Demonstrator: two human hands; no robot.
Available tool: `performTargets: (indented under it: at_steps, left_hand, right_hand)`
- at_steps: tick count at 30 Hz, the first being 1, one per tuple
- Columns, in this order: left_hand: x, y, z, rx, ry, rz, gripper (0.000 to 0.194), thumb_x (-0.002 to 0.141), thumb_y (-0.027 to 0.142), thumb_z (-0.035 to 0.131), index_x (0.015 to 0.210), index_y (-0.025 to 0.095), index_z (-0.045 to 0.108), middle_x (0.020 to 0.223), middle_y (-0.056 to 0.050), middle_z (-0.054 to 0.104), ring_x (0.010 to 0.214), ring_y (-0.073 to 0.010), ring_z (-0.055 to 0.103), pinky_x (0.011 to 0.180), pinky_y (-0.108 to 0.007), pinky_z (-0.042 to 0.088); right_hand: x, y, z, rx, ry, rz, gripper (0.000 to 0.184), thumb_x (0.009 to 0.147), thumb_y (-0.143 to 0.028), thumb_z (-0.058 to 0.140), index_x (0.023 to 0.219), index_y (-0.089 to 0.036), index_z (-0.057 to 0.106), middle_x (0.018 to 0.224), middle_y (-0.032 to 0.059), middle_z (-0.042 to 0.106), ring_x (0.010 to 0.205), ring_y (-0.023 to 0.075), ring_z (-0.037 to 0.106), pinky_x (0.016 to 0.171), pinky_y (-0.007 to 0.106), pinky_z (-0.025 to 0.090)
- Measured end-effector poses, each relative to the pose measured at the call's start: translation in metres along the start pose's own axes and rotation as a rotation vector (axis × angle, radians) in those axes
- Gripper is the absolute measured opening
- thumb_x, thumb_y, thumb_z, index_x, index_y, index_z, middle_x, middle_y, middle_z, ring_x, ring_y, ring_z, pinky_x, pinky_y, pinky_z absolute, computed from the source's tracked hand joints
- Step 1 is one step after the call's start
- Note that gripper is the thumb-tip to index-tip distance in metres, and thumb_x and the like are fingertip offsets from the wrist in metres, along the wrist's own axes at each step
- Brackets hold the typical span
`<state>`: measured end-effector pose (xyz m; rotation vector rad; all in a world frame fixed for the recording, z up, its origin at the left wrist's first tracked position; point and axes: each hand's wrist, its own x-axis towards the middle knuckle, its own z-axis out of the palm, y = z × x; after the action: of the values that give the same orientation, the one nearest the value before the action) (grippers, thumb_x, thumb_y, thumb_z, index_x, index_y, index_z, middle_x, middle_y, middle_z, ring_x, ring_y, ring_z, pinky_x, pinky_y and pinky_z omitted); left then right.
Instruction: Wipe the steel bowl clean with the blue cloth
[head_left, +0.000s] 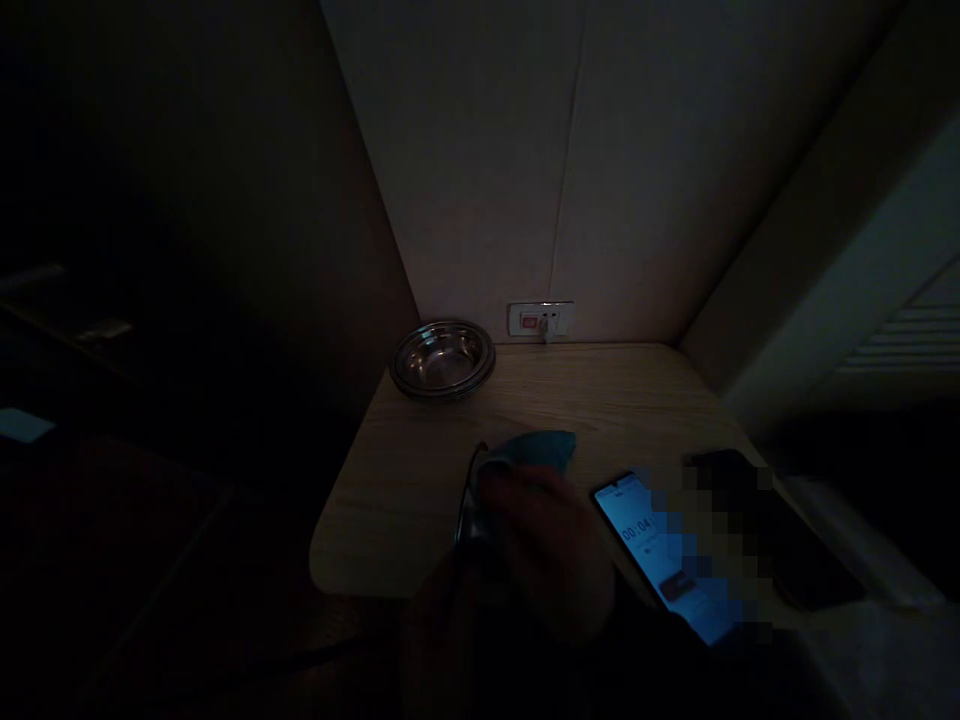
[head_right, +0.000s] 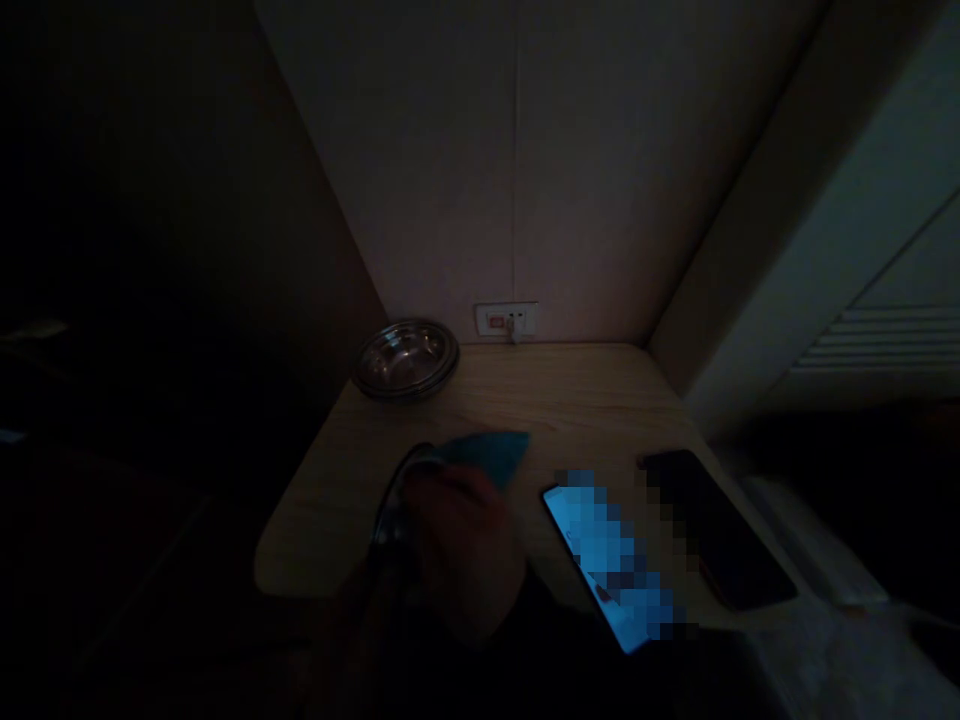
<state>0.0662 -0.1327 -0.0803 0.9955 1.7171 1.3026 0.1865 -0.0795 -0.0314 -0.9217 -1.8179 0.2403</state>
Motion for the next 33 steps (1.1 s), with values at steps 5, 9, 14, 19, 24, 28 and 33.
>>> performTargets:
  at_steps: [5,9,14,19,24,28,33]
  left_hand:
    - [-0.001,0.009,0.008,-0.008,0.01,0.007,0.032,0.071,0.044,0.059,0.086,0.018,0.07,0.085,-0.008,0.072,0.081,-0.0245,0.067,0.073,-0.034,0.054]
    - [-0.005,0.01,0.011,0.008,-0.002,-0.003,0.031,0.07,0.046,0.059,0.081,0.019,0.07,0.082,-0.007,0.073,0.08,-0.0249,0.067,0.07,-0.032,0.055]
    - [-0.009,0.011,0.014,0.026,-0.007,0.0,0.028,0.068,0.044,0.061,0.079,0.02,0.071,0.083,-0.008,0.072,0.081,-0.0261,0.067,0.073,-0.035,0.054]
    - [-0.008,0.016,0.017,0.044,-0.02,0.001,0.029,0.069,0.045,0.059,0.079,0.02,0.071,0.079,-0.007,0.073,0.08,-0.0265,0.067,0.072,-0.036,0.054]
    - [-0.006,0.02,0.017,0.012,-0.021,-0.024,0.029,0.07,0.043,0.059,0.08,0.018,0.072,0.082,-0.008,0.073,0.079,-0.0271,0.067,0.071,-0.036,0.055]
    - [-0.005,0.02,0.018,0.024,-0.042,-0.021,0.029,0.07,0.042,0.059,0.081,0.019,0.072,0.084,-0.007,0.073,0.08,-0.0268,0.067,0.072,-0.035,0.054]
    - [-0.008,0.013,0.021,0.029,-0.01,0.017,0.029,0.071,0.042,0.058,0.082,0.019,0.071,0.089,-0.008,0.072,0.085,-0.0277,0.066,0.074,-0.036,0.054]
  right_hand:
    - [0.0,-0.001,-0.001,0.056,-0.041,-0.021,0.02,0.087,-0.016,0.048,0.096,-0.021,0.065,0.086,0.0034,0.069,0.085,0.0155,0.061,0.073,0.025,0.054]
    - [0.007,0.005,-0.005,-0.018,-0.043,-0.091,0.021,0.087,-0.013,0.047,0.098,-0.017,0.064,0.091,0.0052,0.07,0.089,0.0179,0.06,0.072,0.027,0.054]
    - [0.011,0.008,-0.015,-0.113,-0.084,-0.058,0.023,0.087,-0.013,0.044,0.096,-0.016,0.065,0.084,0.0071,0.07,0.083,0.0191,0.062,0.068,0.028,0.055]
    - [0.01,0.005,-0.02,-0.101,-0.143,-0.101,0.023,0.088,-0.016,0.044,0.099,-0.017,0.064,0.087,0.006,0.07,0.087,0.0186,0.061,0.071,0.027,0.055]
    - [0.008,0.001,-0.014,-0.112,-0.102,-0.087,0.023,0.089,-0.016,0.043,0.095,-0.017,0.066,0.086,0.0065,0.07,0.085,0.0183,0.061,0.07,0.027,0.054]
    - [0.009,0.002,-0.013,-0.108,-0.112,-0.058,0.023,0.088,-0.016,0.044,0.093,-0.014,0.067,0.081,0.0084,0.069,0.08,0.018,0.061,0.067,0.026,0.054]
    - [0.009,0.004,-0.014,-0.157,-0.098,-0.112,0.023,0.088,-0.015,0.044,0.097,-0.017,0.066,0.09,0.0066,0.07,0.088,0.0183,0.06,0.071,0.026,0.054]
